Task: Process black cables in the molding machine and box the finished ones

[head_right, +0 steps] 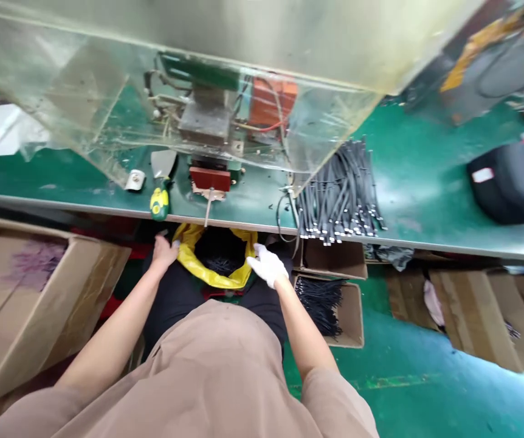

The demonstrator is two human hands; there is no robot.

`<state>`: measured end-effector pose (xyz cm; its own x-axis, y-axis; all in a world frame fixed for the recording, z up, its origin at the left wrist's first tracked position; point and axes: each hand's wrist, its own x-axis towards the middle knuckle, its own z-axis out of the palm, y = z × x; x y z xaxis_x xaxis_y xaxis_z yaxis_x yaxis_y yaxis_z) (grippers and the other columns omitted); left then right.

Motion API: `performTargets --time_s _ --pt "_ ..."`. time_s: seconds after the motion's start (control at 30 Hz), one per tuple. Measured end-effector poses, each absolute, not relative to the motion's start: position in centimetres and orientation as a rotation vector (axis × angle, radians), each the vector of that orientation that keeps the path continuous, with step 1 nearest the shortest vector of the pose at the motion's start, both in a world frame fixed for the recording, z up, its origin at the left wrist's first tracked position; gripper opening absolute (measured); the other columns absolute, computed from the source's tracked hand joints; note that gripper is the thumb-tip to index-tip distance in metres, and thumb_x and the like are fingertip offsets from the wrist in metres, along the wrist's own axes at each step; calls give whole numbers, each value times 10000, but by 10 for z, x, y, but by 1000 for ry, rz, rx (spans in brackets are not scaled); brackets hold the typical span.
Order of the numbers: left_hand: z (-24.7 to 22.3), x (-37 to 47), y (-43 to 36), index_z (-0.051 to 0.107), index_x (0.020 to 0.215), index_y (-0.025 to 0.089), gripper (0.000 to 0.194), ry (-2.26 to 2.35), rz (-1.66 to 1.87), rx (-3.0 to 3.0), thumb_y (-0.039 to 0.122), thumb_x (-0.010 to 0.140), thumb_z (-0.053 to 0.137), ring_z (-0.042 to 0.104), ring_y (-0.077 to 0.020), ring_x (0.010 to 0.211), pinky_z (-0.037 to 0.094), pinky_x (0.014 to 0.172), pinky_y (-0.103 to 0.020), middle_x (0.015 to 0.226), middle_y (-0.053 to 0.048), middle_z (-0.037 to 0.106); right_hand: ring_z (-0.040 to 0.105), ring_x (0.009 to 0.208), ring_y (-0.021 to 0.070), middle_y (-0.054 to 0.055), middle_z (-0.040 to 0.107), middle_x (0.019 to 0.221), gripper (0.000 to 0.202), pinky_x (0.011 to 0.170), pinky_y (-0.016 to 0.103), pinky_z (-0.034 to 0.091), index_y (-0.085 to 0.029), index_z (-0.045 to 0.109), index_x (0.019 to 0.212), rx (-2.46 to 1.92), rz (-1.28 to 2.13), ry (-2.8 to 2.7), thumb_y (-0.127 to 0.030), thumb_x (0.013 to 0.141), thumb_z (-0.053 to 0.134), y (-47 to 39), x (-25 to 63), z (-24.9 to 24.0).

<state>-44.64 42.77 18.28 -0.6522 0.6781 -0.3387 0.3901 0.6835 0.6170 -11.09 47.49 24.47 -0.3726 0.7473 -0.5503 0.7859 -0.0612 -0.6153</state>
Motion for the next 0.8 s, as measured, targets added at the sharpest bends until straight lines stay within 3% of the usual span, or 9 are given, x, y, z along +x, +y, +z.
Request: performTargets --time_s 0.17,0.23,0.37,0.5,0.67,0.8 --pt "198 -441 409 502 1241 108 461 2268 651 968 234 801 558 576 -377 1259 456 1069 -543 1265 -245 590 708 1038 201 45 707 1239 455 994 381 534 -274 594 1352 1773 -1576 2461 -472 946 540 481 -64 347" --pt "204 -435 402 545 1177 128 414 2246 643 1008 221 774 555 614 -377 1203 472 1049 -546 1239 -235 597 702 1023 211 43 723 1186 405 1009 403 520 -267 659 1270 2076 -1251 2612 -472 943 541 500 -45 376" --pt "219 -418 395 593 1058 187 329 2168 674 1091 235 736 550 680 -329 1095 526 998 -494 1224 -183 631 570 1246 280 117 672 1262 367 1117 457 400 -189 731 1154 2492 -327 2603 -415 908 579 559 -27 399" --pt "239 -406 392 615 1017 225 323 1970 785 1162 380 743 542 718 -281 1014 580 928 -424 1178 -123 695 544 1212 376 203 603 1291 382 1021 497 440 -128 769 959 2399 -47 2244 -471 823 670 606 -37 393" --pt "259 -413 383 614 1021 241 457 1785 956 1095 518 657 615 744 -314 960 592 920 -463 1046 -101 757 630 1065 344 201 670 1116 309 911 417 488 -114 756 936 2500 -47 2128 -366 782 664 620 -43 395" --pt "264 -430 379 613 1012 258 475 1773 1059 1080 554 644 666 747 -329 954 599 923 -477 991 -94 768 656 1044 267 109 721 972 175 951 340 483 -158 718 843 2751 -511 2242 -315 800 654 623 -35 409"
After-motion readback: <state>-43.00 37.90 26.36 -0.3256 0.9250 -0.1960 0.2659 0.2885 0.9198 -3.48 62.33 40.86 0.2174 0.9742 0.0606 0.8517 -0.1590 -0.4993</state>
